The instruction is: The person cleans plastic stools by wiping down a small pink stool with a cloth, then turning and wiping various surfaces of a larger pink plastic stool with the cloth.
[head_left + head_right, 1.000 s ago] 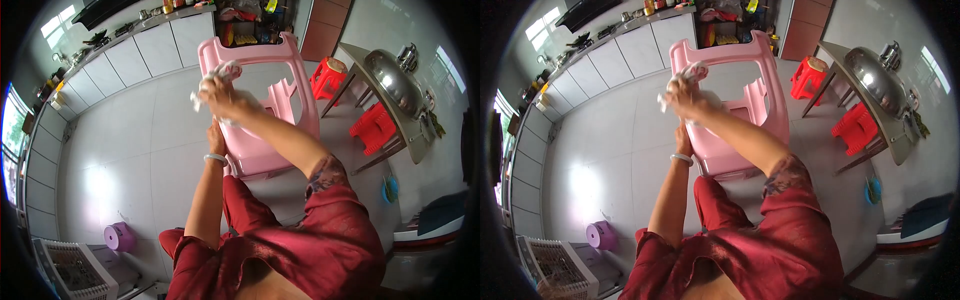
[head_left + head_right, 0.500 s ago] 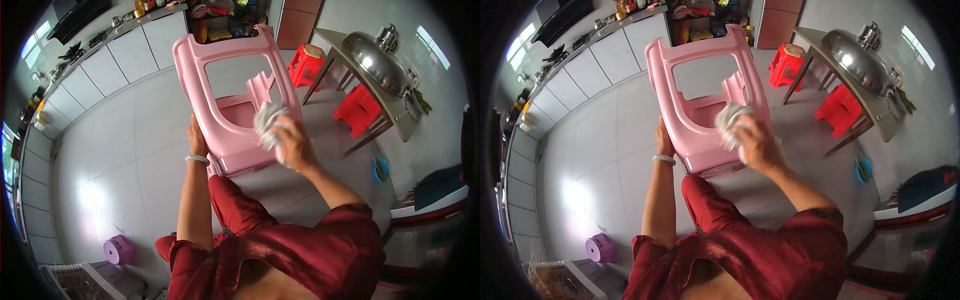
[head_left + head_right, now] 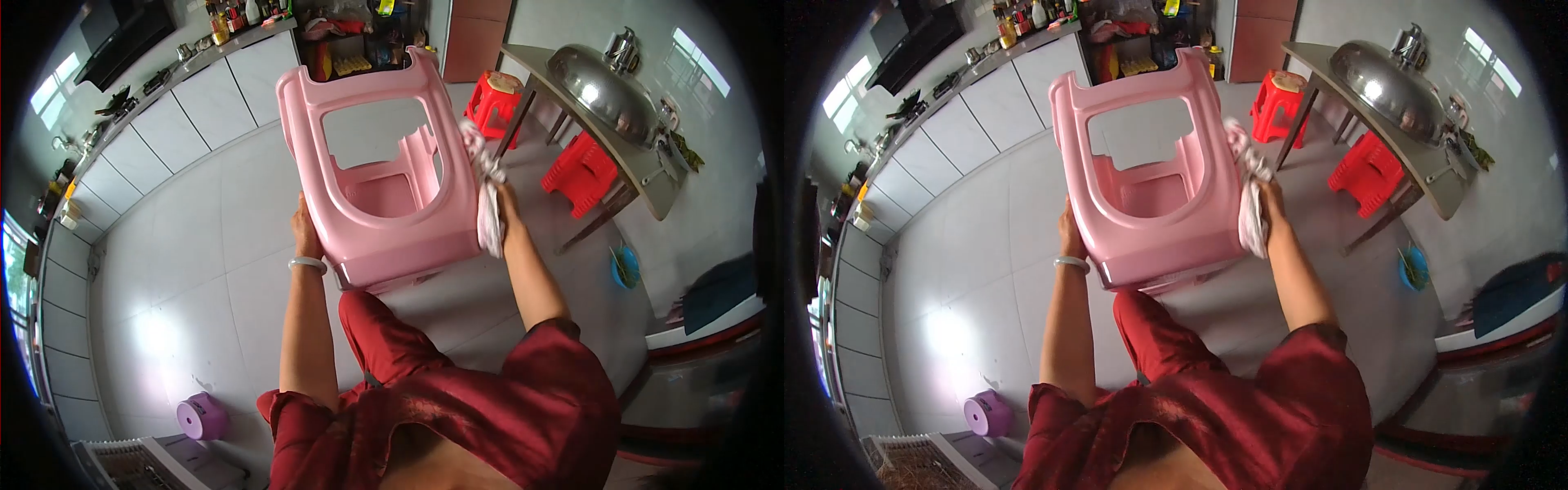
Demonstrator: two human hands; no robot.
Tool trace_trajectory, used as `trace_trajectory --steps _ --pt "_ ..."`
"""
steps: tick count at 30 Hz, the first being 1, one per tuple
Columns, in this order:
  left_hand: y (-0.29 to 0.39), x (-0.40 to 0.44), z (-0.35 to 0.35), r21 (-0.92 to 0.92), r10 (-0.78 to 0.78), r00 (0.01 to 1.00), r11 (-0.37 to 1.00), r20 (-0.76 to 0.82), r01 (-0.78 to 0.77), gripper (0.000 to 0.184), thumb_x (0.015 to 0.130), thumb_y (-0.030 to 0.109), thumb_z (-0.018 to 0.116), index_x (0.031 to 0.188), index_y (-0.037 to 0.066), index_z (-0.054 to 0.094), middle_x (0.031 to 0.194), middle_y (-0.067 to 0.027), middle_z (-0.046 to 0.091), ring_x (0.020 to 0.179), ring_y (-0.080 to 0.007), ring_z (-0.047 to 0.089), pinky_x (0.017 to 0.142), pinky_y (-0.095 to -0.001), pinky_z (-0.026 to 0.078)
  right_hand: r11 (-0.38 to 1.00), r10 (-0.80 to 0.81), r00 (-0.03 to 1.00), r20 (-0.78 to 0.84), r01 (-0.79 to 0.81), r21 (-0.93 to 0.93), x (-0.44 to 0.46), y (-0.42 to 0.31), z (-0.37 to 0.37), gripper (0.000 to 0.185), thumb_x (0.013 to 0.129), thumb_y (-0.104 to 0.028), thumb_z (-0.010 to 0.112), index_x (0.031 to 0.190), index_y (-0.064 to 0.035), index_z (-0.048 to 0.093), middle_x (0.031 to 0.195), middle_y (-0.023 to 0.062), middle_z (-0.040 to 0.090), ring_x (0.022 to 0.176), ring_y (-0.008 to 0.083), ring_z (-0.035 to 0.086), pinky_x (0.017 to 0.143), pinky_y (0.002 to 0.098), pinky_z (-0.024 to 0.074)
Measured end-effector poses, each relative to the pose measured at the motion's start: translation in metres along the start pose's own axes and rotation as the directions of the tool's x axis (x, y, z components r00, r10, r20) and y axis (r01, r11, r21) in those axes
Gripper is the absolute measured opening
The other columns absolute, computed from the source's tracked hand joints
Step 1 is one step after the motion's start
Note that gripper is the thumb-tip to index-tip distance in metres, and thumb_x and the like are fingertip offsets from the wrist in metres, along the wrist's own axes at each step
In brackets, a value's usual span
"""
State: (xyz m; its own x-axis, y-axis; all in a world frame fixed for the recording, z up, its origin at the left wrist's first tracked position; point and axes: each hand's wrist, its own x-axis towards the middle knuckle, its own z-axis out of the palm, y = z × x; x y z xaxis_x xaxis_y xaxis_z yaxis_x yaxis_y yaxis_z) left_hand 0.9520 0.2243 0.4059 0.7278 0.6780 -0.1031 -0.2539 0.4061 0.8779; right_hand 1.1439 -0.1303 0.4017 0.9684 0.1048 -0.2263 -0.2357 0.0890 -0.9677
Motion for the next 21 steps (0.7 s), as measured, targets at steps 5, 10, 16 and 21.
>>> trace_trajectory --steps 5,10,16,21 --pt "0.005 0.025 -0.029 0.375 0.111 0.992 0.924 -0.067 -0.077 0.05 0.101 0.043 0.046 0.11 -0.004 0.06 0.101 -0.0114 0.062 0.086 -0.0199 0.058 0.076 -0.0351 0.049 0.984 -0.063 0.973 0.222 0.022 0.179 -0.017 0.027 0.0 0.054 0.085 -0.028 0.057 0.13 0.0 0.054 0.109 0.0168 0.066 0.093 0.0261 0.067 0.081 0.0391 0.0548" --pt "0.044 -0.053 0.073 0.732 0.601 0.553 -0.081 0.578 -0.677 0.044 0.089 0.029 0.063 0.12 0.0 0.056 0.12 -0.0209 0.055 0.114 -0.0398 0.049 0.095 -0.0489 0.04 0.98 -0.115 0.97 0.214 0.076 0.184 -0.035 0.016 0.013 0.053 0.086 -0.027 0.058 0.131 -0.0014 0.054 0.114 0.0143 0.064 0.096 0.0255 0.066 0.085 0.0374 0.0526" --pt "0.005 -0.104 0.148 0.876 0.098 0.875 0.037 0.475 -0.48 0.039 0.09 0.039 0.057 0.102 0.003 0.063 0.092 -0.0228 0.067 0.086 -0.0415 0.065 0.077 -0.0504 0.052 0.967 -0.218 0.967 0.132 0.195 0.166 -0.07 -0.008 0.036 0.054 0.083 -0.024 0.066 0.133 -0.0053 0.053 0.116 0.0071 0.062 0.106 0.0197 0.059 0.093 0.0348 0.0445" --pt "0.015 -0.102 0.142 0.889 0.335 0.837 -0.004 0.432 -0.457 0.033 0.09 0.036 0.057 0.079 0.006 0.065 0.07 -0.017 0.067 0.067 -0.0381 0.066 0.064 -0.0487 0.052 0.965 -0.234 0.96 0.156 0.209 0.156 -0.108 -0.029 0.054 0.045 0.089 -0.017 0.064 0.131 -0.0057 0.053 0.109 0.0024 0.061 0.098 0.0138 0.057 0.087 0.0283 0.0439"
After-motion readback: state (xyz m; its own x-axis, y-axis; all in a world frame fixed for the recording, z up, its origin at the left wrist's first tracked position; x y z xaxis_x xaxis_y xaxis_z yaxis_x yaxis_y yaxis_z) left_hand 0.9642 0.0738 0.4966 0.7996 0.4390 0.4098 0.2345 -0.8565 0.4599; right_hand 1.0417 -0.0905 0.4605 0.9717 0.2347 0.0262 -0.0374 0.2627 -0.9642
